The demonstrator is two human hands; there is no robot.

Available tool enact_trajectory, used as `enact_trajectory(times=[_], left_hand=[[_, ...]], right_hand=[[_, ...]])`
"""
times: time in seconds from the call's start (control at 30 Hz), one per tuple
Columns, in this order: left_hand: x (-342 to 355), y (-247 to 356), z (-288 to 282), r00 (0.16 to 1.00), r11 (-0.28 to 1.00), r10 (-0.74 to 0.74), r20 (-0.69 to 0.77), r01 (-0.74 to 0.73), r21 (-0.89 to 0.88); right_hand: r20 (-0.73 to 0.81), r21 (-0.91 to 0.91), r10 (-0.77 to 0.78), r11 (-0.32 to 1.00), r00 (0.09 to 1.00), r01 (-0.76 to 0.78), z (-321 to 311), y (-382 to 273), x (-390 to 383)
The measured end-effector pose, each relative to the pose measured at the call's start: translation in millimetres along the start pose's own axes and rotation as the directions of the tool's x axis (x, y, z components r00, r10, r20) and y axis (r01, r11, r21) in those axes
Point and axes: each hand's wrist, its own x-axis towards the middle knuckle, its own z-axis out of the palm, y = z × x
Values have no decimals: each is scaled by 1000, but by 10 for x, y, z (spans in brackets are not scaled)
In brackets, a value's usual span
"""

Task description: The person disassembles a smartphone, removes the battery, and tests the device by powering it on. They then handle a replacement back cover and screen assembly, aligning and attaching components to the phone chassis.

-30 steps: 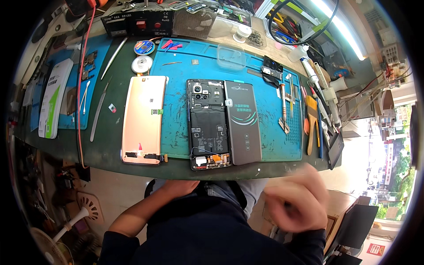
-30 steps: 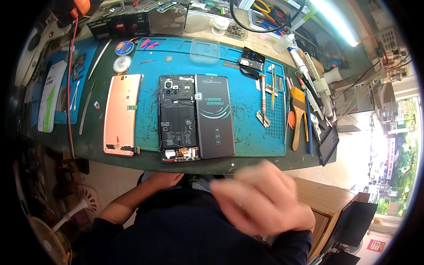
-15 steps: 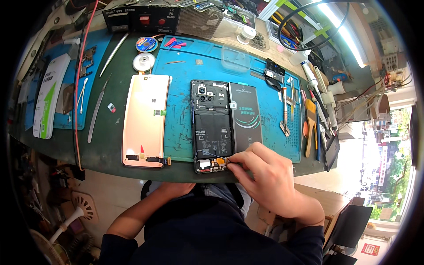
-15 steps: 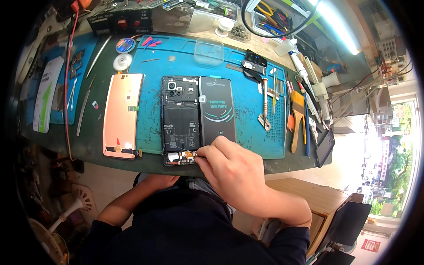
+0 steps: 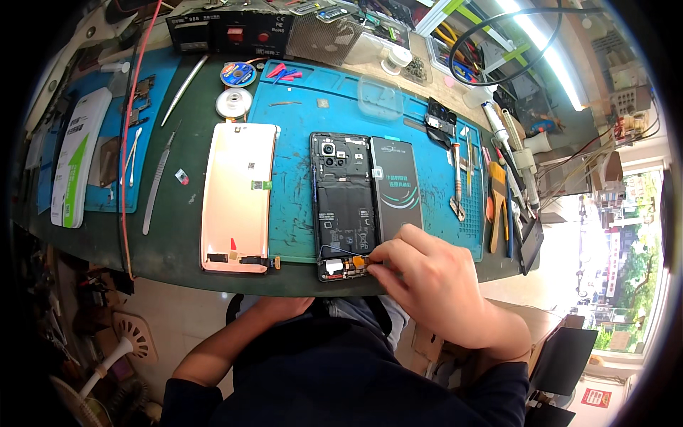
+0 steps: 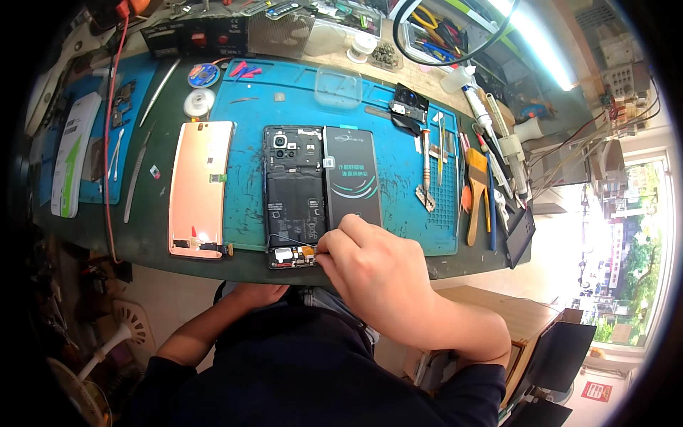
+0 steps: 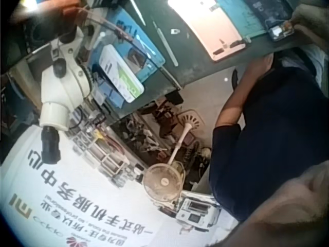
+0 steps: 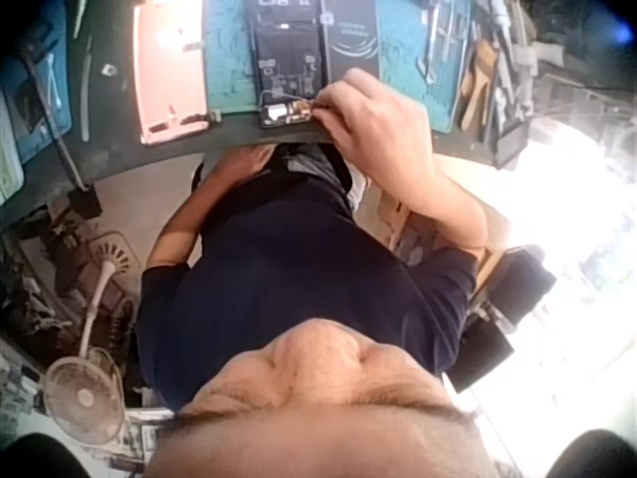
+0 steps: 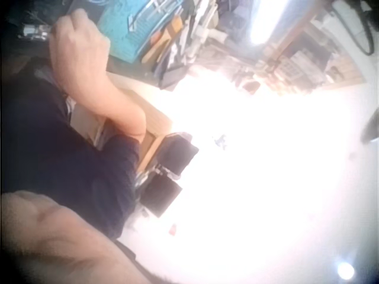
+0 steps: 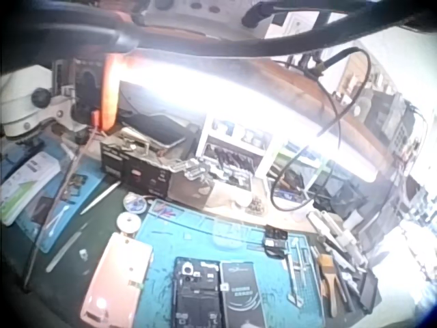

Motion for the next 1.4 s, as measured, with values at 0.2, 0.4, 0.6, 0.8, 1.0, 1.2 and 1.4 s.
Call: enact_trajectory(times=[0.2,0.4,0.6,0.8,1.0,1.2,1.4], left_hand=[[2,-16,15,995,997,54,-80,-50,54],[-2,-14,17,992,998,57,-116,-58,-6],[1,-12,-4,992,999,54,-112,-53,10],[-13,-36,31,991,998,66,-116,-65,14],[-20,-23,23,998,1000,17,-65,-18,-10],[-65,-55,80,997,1000,-7,-71,6,-20],[-54,-57,92,990,996,90,-110,-89,21]], right_hand=[[150,18,13,1000,989,-16,-110,44,154],[229,42,21,999,973,-31,-151,97,244],[312,25,5,1000,950,-14,-189,129,350],[375,-6,13,1000,927,-12,-225,114,434],[353,35,-5,999,936,-8,-256,125,414],[150,-15,-118,992,982,122,-390,231,193],[2,-246,-223,945,975,216,-77,456,-127]])
